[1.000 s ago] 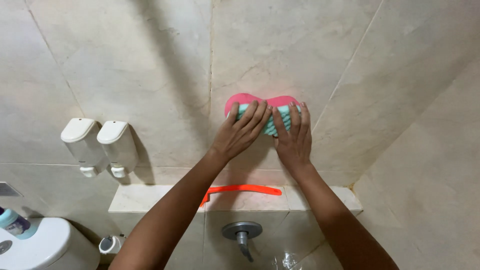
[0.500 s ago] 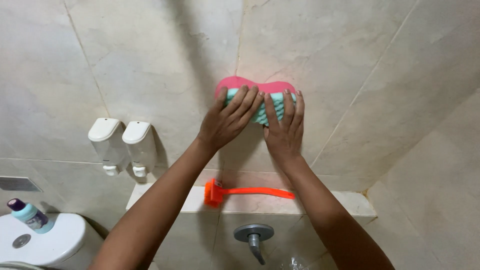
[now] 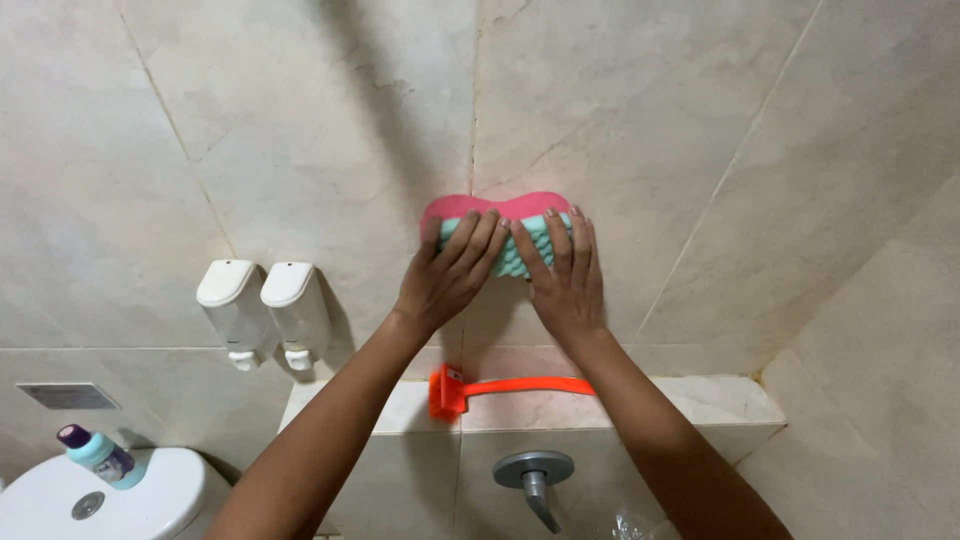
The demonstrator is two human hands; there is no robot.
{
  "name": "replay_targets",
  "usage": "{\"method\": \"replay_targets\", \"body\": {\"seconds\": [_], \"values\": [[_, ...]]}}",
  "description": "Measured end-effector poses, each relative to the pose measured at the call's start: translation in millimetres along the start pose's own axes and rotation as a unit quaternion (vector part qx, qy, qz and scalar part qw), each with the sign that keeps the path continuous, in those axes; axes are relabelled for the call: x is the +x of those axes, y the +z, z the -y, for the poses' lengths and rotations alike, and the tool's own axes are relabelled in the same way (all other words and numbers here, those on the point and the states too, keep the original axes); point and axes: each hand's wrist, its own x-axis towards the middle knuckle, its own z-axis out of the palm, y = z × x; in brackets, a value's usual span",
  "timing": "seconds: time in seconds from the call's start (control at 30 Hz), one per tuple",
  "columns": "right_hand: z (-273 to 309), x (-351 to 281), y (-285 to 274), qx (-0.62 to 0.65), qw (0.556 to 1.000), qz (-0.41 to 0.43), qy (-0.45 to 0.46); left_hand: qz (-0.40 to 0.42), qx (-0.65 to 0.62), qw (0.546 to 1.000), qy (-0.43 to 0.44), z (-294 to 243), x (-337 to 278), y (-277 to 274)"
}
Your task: The person sprays water from a handheld hose onto the bathroom floor and toilet area. They then pick up a pink and green sponge and scrub the tiled wall in the shower area.
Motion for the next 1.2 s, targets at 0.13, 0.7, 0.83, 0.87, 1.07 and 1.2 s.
{"method": "replay_targets", "body": {"seconds": [0.13, 0.7, 0.83, 0.87, 1.07, 1.2], "values": [[-15, 10, 0, 0.017, 1.000, -0.012, 0.003, -0.021, -0.017, 1.000, 0.007, 6, 26, -5], [17, 90, -2, 0.017, 0.999, -0.026, 0.009, -0.038, -0.026, 0.999, -0.029, 80, 33, -19], [30, 74, 4, 0.041, 0.999, -0.034, -0.009, -0.012, -0.054, 0.998, -0.043, 74, 5, -16], [31, 70, 6, 0.046, 0.998, -0.038, -0.018, -0.006, -0.057, 0.997, -0.044, 70, 0, -15], [10, 50, 4, 0.014, 0.999, -0.028, -0.013, -0.013, -0.032, 0.999, -0.020, 47, 10, -5], [-17, 58, -4, 0.004, 0.999, -0.024, -0.023, -0.037, -0.042, 0.998, -0.016, 42, 35, -5]]}}
